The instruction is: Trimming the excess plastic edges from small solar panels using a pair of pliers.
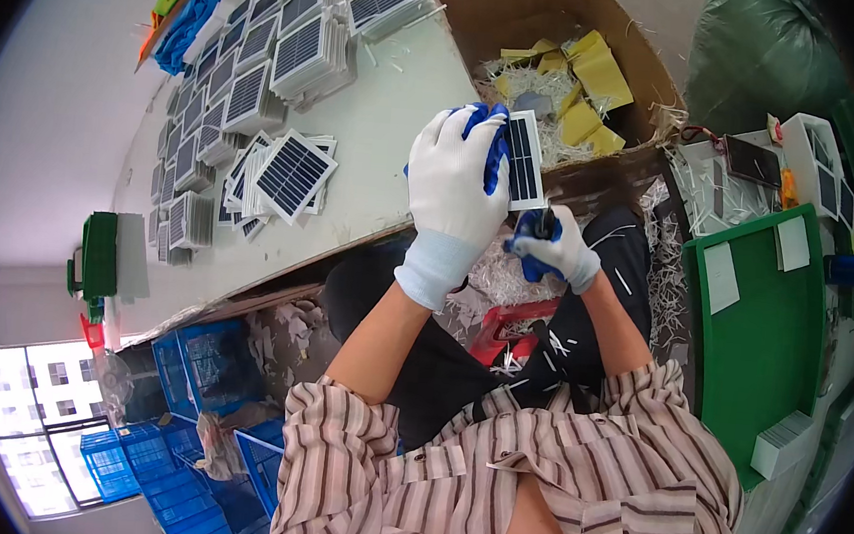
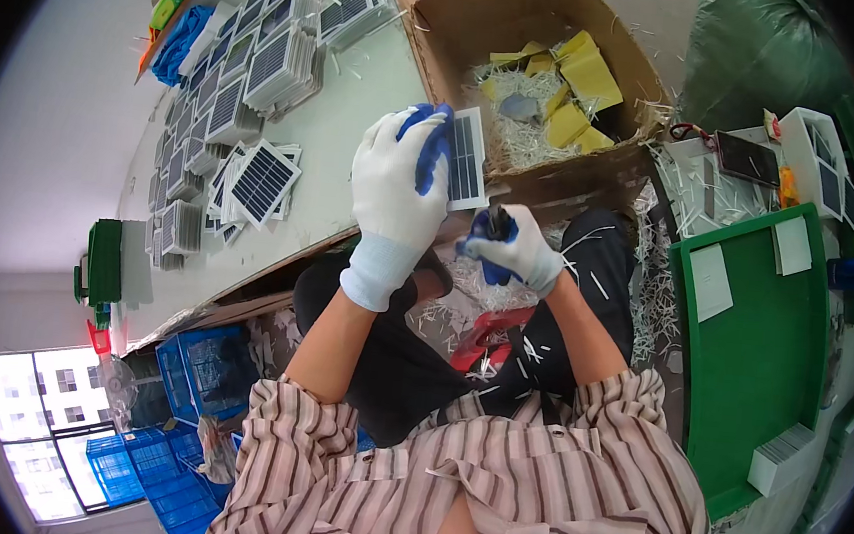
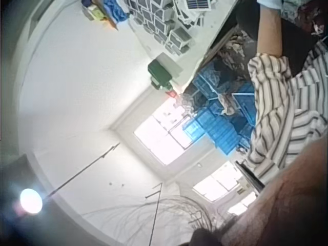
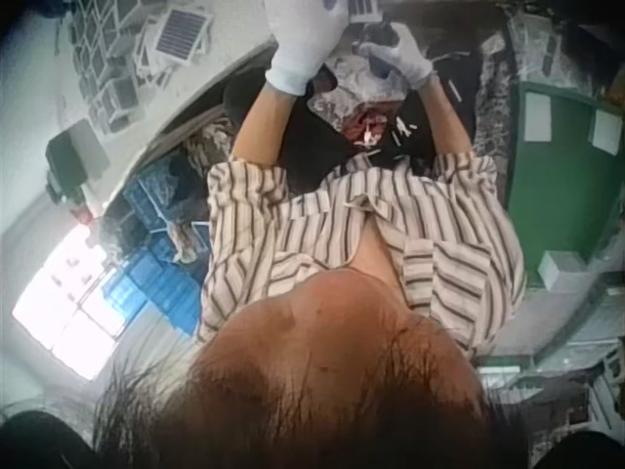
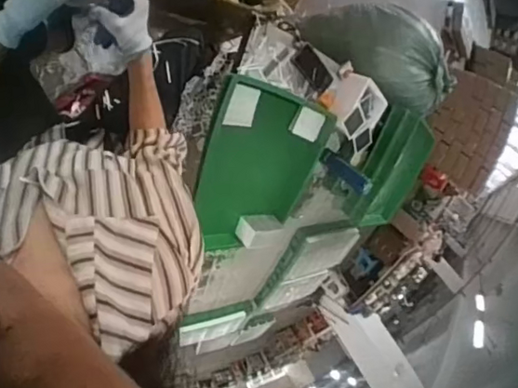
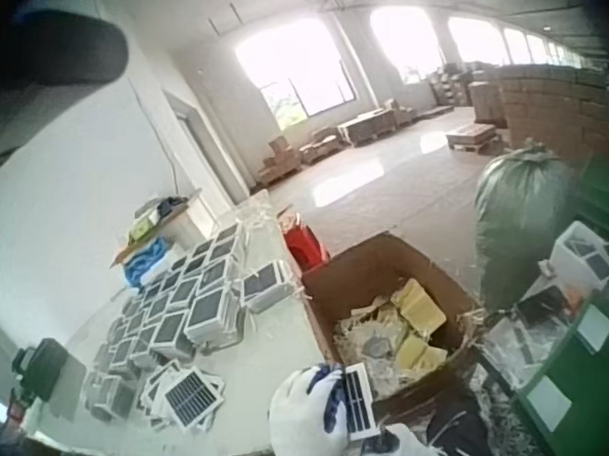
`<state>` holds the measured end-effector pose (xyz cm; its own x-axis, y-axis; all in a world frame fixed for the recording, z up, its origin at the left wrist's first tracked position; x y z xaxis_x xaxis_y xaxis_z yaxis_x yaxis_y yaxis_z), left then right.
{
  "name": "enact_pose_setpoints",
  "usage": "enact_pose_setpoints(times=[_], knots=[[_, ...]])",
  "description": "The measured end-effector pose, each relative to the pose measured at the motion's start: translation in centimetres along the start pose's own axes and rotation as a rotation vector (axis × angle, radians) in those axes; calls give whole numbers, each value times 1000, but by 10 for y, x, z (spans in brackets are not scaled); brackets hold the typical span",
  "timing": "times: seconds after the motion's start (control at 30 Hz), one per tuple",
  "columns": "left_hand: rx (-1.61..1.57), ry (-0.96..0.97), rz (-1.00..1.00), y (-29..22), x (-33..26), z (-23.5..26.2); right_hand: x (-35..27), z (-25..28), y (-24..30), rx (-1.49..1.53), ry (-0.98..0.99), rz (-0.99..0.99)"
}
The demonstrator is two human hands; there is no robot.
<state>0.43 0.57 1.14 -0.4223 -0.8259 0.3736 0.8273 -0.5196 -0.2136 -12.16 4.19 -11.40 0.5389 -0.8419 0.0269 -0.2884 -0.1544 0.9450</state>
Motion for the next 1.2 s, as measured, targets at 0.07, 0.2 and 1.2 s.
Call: enact_pose_setpoints(times=[0.07, 0.2, 1.2], knots=[[-13, -6, -3, -1, 3, -1, 11, 2, 5, 36, -87, 99], [-2, -23, 11, -1, 6, 0, 1, -10, 5, -136, 59, 10], [11, -27, 40, 2, 3, 6, 41, 24, -1, -112, -97, 241]])
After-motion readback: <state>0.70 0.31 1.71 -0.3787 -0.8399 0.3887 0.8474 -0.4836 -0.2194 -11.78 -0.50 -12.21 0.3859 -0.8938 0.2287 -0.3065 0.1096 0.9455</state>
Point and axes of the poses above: each hand's wrist, its own x-axis towards the middle knuckle, its own z-axis out of the back of the hand, y = z × x, the point moved 2 cm from there along x, towards the middle knuckle, and after that the axes turned 11 degrees about y, right-handed, at the moved point
